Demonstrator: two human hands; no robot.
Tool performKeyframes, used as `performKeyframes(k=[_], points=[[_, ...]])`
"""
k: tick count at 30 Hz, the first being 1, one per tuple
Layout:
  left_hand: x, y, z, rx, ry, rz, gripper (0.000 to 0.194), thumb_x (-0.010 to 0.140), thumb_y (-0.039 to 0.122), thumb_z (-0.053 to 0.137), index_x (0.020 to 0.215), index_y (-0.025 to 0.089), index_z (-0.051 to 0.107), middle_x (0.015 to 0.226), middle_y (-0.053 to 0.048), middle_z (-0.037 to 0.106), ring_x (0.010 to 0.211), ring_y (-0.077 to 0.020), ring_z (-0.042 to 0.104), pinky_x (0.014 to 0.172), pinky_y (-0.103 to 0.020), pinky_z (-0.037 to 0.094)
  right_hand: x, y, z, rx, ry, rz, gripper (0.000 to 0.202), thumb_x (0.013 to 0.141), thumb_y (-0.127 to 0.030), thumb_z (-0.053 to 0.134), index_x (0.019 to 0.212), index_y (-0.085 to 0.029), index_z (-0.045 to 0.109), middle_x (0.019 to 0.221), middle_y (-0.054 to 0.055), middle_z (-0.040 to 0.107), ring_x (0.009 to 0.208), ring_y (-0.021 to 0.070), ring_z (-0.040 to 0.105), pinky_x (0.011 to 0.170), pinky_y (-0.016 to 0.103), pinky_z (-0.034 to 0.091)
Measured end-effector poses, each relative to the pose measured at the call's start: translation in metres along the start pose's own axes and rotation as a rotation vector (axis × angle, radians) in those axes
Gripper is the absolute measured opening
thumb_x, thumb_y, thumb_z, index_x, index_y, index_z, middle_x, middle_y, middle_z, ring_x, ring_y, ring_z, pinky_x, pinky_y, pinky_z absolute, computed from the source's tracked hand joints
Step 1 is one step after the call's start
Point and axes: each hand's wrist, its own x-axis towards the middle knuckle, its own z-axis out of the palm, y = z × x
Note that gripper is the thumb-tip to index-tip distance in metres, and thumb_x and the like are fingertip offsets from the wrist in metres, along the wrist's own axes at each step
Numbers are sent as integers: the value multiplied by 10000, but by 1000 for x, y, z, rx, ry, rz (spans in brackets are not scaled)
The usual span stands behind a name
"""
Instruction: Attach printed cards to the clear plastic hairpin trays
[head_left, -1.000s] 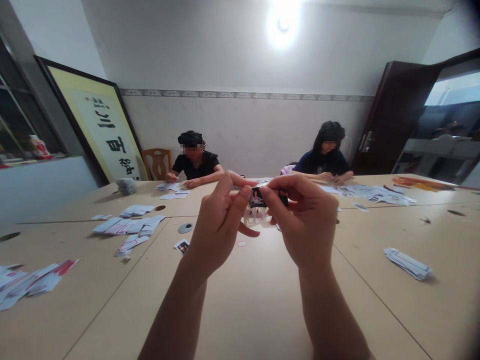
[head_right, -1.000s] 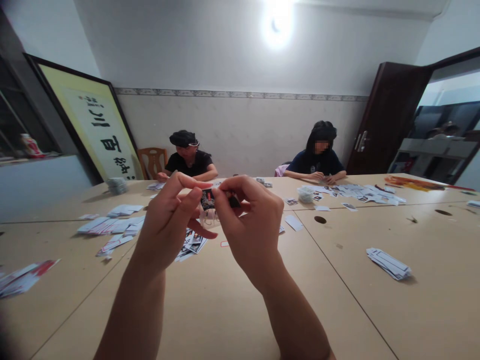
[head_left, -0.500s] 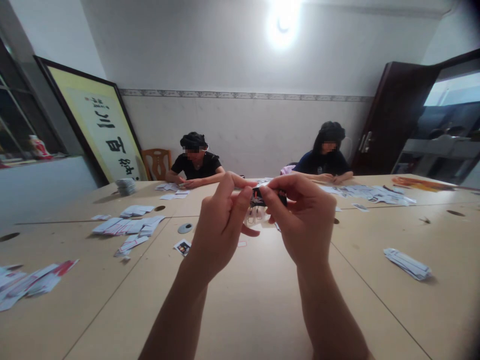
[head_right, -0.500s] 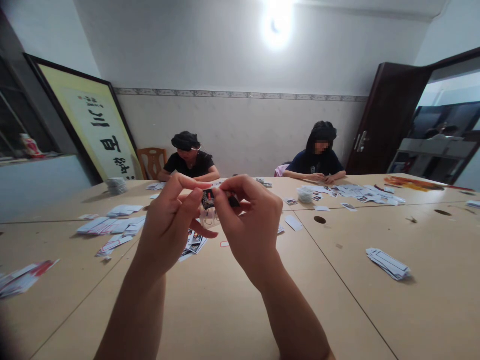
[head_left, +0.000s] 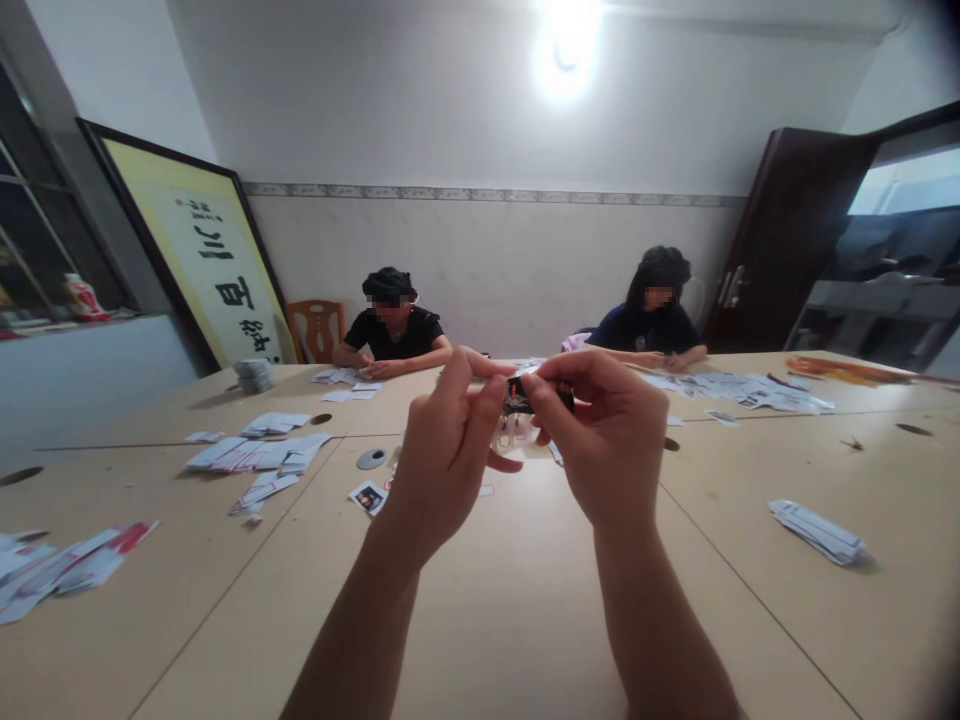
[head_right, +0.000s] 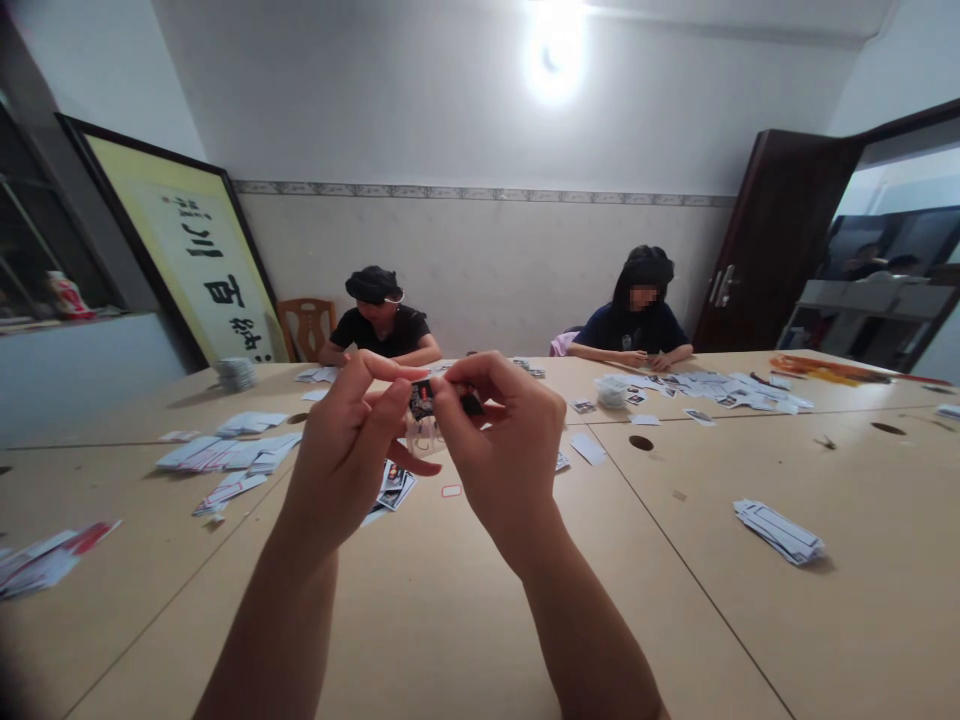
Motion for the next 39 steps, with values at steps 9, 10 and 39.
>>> performKeyframes(k=[9, 10, 39], points=[[4, -5, 3, 56, 49, 14, 250, 1000, 450, 535, 1018, 202, 559, 665, 40, 623, 578, -108, 632, 452, -204, 625, 6, 7, 2, 19, -11, 74, 84, 771, -220, 748, 724, -194, 684, 653, -13, 657, 555, 113, 592, 456, 224, 504], [4, -6, 3, 61, 53, 12, 255, 998, 453, 537, 1019, 200, 560, 669, 37, 622, 590, -113, 638, 455, -209, 629, 6, 8, 2, 16, -15, 83, 90, 772, -229, 751, 723, -193, 685, 648, -14, 657, 544, 112, 592, 455, 227, 505], [8, -8, -1, 41, 76, -23, 273, 982, 485, 549, 1011, 214, 561, 711, 20, 586, 583, -123, 642, 457, -227, 623, 2, 15, 9, -2, 17, 10, 89, 812, -256, 754, 798, -209, 679, 730, -3, 688, 593, 125, 625, 525, 265, 565]])
